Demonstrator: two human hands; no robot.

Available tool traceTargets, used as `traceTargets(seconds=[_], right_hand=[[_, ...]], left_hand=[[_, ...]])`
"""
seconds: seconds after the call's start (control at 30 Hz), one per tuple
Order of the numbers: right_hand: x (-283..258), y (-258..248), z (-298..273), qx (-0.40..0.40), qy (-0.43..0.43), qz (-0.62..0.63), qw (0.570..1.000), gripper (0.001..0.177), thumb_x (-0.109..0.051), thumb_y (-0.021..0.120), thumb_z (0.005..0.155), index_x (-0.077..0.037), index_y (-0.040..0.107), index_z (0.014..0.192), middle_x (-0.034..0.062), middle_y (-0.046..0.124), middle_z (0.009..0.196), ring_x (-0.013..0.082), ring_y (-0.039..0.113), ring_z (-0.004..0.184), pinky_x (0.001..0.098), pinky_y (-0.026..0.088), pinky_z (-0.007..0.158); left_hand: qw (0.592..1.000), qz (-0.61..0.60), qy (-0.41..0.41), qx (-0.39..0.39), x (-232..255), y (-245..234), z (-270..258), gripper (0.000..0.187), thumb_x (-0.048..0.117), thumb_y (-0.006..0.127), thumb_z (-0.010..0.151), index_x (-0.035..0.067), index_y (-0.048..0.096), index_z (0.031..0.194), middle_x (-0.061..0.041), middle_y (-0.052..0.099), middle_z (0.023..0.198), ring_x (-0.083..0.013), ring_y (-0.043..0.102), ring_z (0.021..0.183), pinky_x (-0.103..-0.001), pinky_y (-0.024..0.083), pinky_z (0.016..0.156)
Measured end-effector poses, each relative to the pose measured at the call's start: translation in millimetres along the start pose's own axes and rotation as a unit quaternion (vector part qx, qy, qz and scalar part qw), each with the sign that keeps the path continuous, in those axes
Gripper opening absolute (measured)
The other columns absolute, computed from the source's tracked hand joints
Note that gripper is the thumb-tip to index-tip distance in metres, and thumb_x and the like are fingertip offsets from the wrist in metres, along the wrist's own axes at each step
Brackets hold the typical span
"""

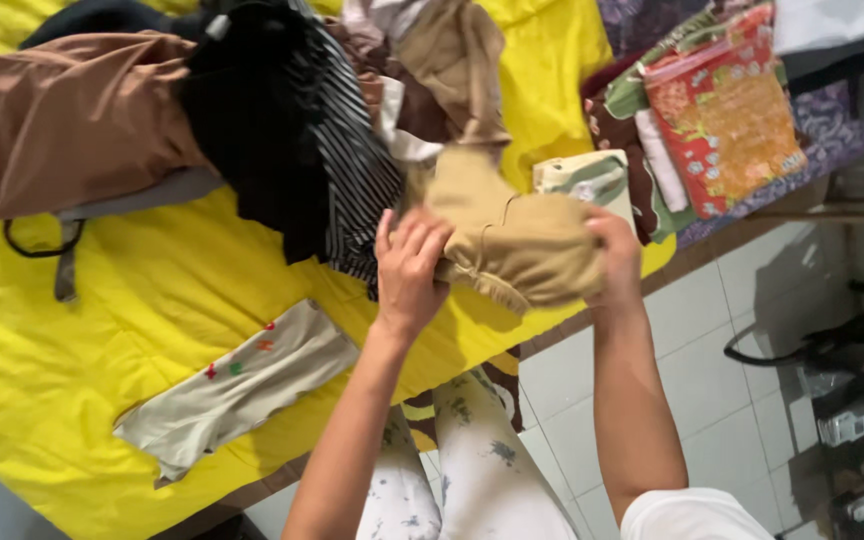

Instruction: The person folds a variety of clothing items including a scarf, a child's pajamas, a t-shirt, shorts, and underwear by hand on a bed.

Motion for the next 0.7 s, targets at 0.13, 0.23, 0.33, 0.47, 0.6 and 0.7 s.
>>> traceTargets(seconds=[0.13, 0.23, 0.33, 0.47, 0.6, 0.7], right_hand=[[0, -67, -5, 0.118, -0.102, -0.653, 0.742, 0.014, -0.012, 0.068, 0.099, 0.002, 0.069, 0.102, 0.0195, 0.065, 0.096, 0.0337, 0.060, 0.079, 0.0476, 0.047, 0.072], [63, -71, -17, 0.038, -0.047, -0.600, 0.798, 0.014, -0.023, 0.077, 0.091, -0.009, 0.074, 0.093, 0.0069, 0.075, 0.091, 0.0248, 0.070, 0.081, 0.0382, 0.057, 0.075], [99, -7, -45, -0.139, -0.241, -0.611, 0.741, 0.034, -0.024, 0.086, 0.077, -0.009, 0.070, 0.103, 0.0083, 0.070, 0.104, 0.0255, 0.070, 0.095, 0.0375, 0.056, 0.083], [121, 4, -43, -0.066, -0.292, -0.691, 0.658, 0.036, -0.021, 0.082, 0.077, -0.010, 0.067, 0.108, 0.0079, 0.068, 0.105, 0.0292, 0.065, 0.106, 0.0411, 0.050, 0.088], [137, 4, -29, -0.055, -0.247, -0.744, 0.619, 0.033, -0.024, 0.081, 0.078, -0.011, 0.069, 0.105, 0.0088, 0.068, 0.102, 0.0307, 0.062, 0.105, 0.0467, 0.046, 0.086], [123, 19, -43, -0.084, -0.302, -0.691, 0.652, 0.044, -0.029, 0.082, 0.071, -0.006, 0.067, 0.106, 0.0101, 0.069, 0.099, 0.0324, 0.063, 0.099, 0.0487, 0.044, 0.084]], left_hand=[[0.979, -0.030, -0.009, -0.199, -20, 76, -40, 0.050, -0.001, 0.072, 0.068, 0.009, 0.066, 0.117, -0.007, 0.068, 0.114, -0.0285, 0.063, 0.108, -0.042, 0.048, 0.096], [0.969, -0.015, -0.039, -0.243, -28, 99, -67, 0.045, 0.003, 0.073, 0.075, 0.010, 0.066, 0.119, -0.006, 0.068, 0.109, -0.0274, 0.065, 0.107, -0.041, 0.051, 0.090], [0.978, -0.057, -0.048, -0.193, -24, 93, -73, 0.048, 0.013, 0.078, 0.070, 0.005, 0.065, 0.116, -0.009, 0.068, 0.107, -0.0305, 0.065, 0.098, -0.044, 0.050, 0.082], [0.976, 0.017, -0.083, -0.200, -37, 109, -88, 0.034, 0.015, 0.075, 0.078, 0.010, 0.068, 0.111, -0.006, 0.071, 0.101, -0.0278, 0.068, 0.093, -0.042, 0.051, 0.080], [0.972, 0.036, -0.068, -0.223, -55, 134, -103, 0.018, 0.015, 0.068, 0.093, 0.007, 0.066, 0.109, -0.013, 0.072, 0.092, -0.0334, 0.070, 0.082, -0.045, 0.055, 0.073], [0.963, 0.037, -0.095, -0.249, -61, 129, -109, 0.012, 0.019, 0.067, 0.095, 0.008, 0.064, 0.099, -0.015, 0.073, 0.086, -0.0363, 0.070, 0.076, -0.048, 0.055, 0.067]])
Point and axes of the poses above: each hand's wrist, its own z-axis towards the middle knuckle, its own y-axis out of the palm, x = y × z, the point moved 10 cm from there along z, towards the middle knuckle
